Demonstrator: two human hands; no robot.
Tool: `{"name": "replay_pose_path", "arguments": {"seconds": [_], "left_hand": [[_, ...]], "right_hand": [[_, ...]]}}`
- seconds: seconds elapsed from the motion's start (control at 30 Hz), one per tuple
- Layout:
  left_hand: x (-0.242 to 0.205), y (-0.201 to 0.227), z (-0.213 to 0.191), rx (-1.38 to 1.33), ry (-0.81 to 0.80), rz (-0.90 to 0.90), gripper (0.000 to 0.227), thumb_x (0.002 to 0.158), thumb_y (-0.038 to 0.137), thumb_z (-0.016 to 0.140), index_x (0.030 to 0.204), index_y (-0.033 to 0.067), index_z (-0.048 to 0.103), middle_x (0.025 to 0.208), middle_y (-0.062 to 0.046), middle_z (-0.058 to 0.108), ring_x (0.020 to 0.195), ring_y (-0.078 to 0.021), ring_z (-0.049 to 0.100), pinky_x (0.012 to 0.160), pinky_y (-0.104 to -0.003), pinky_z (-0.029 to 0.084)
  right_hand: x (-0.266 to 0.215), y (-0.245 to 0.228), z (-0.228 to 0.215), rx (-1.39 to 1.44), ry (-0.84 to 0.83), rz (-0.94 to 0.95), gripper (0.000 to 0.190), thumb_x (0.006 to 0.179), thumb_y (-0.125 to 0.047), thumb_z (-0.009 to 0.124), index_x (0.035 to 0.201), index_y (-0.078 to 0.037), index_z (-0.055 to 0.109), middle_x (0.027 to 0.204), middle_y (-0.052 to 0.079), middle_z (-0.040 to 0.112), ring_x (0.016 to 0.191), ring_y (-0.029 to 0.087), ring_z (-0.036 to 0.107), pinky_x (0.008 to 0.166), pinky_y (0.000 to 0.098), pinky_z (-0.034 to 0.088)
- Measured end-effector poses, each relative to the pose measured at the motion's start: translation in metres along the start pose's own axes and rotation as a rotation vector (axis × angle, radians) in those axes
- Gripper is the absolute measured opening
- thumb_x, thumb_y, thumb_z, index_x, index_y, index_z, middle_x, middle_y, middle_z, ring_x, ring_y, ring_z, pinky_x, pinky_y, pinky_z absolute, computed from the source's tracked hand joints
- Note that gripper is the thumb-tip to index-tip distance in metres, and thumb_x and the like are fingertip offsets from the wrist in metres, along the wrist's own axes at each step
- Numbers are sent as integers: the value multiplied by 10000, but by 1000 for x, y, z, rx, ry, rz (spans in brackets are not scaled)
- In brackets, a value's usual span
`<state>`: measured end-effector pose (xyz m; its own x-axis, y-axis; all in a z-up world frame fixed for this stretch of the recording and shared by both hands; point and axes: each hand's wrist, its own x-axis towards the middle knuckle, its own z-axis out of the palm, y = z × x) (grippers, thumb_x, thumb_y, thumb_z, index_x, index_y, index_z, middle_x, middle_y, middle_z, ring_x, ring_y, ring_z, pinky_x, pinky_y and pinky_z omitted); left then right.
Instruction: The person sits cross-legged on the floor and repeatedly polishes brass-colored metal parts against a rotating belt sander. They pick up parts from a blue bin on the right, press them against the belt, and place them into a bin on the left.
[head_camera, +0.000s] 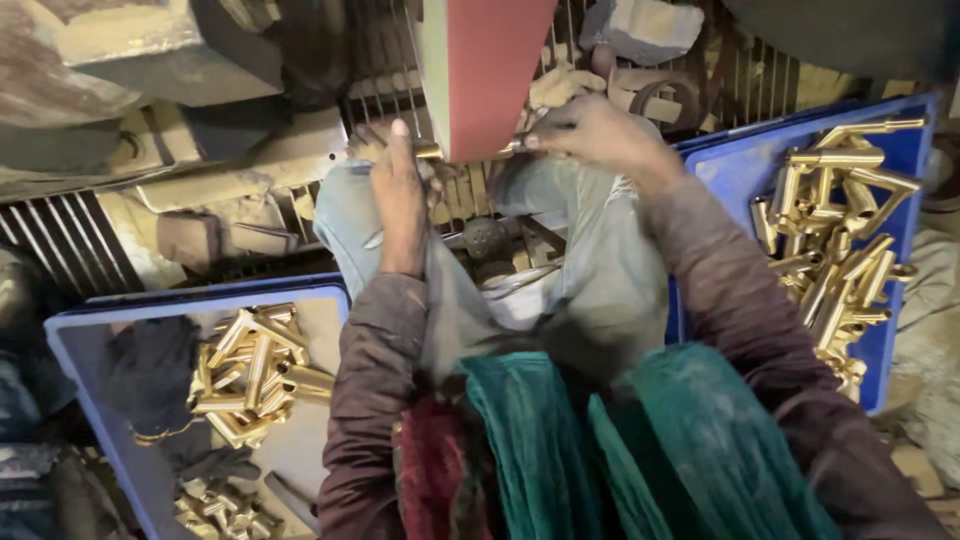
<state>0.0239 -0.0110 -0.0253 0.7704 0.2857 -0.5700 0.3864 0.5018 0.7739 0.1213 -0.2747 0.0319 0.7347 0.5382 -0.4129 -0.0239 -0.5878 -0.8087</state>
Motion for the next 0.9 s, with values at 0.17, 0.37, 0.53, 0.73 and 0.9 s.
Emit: {"name": "replay_pose_path", "arguments": {"seconds": [0.17,0.37,0.53,0.73,0.9], "left_hand": [[-12,9,-3,30,-2,11,503,1034,517,533,789,80,581,581,-17,555,427,-133,539,353,-268,355],[-42,24,-17,117,-180,44,534,1030,546,503,910,53,668,598,-22,561,452,-129,550,373,-260,364],[-39,25,-9,33,-149,-31,523,1027,535,467,890,70,664,628,-24,640,457,-120,547,370,-252,348],[-19,4,2,-56,-67,-16,499,1060,476,544,741,92,536,570,-7,508,432,-129,513,362,-263,344],[-6,-6,2,-51,-54,3,461,1051,470,520,783,97,566,567,-10,518,419,-129,517,353,-263,345]], "right_hand": [[-6,-12,-8,303,-178,394,343,969,-334,722,1197,-87,790,862,47,736,653,181,447,529,343,309],[-94,-39,25,-483,390,-434,354,961,-270,806,1210,-31,726,973,125,658,873,270,640,791,388,524],[-83,-44,31,-564,557,-584,366,894,-81,844,1230,-41,705,1119,141,619,1013,321,612,893,418,521],[-65,-37,41,-536,589,-484,342,884,-84,867,1193,-50,726,1054,114,613,1001,320,612,878,414,523],[-52,-25,36,-370,484,-372,336,922,-166,832,1195,-9,716,1106,139,660,1013,327,661,879,400,538]]}}
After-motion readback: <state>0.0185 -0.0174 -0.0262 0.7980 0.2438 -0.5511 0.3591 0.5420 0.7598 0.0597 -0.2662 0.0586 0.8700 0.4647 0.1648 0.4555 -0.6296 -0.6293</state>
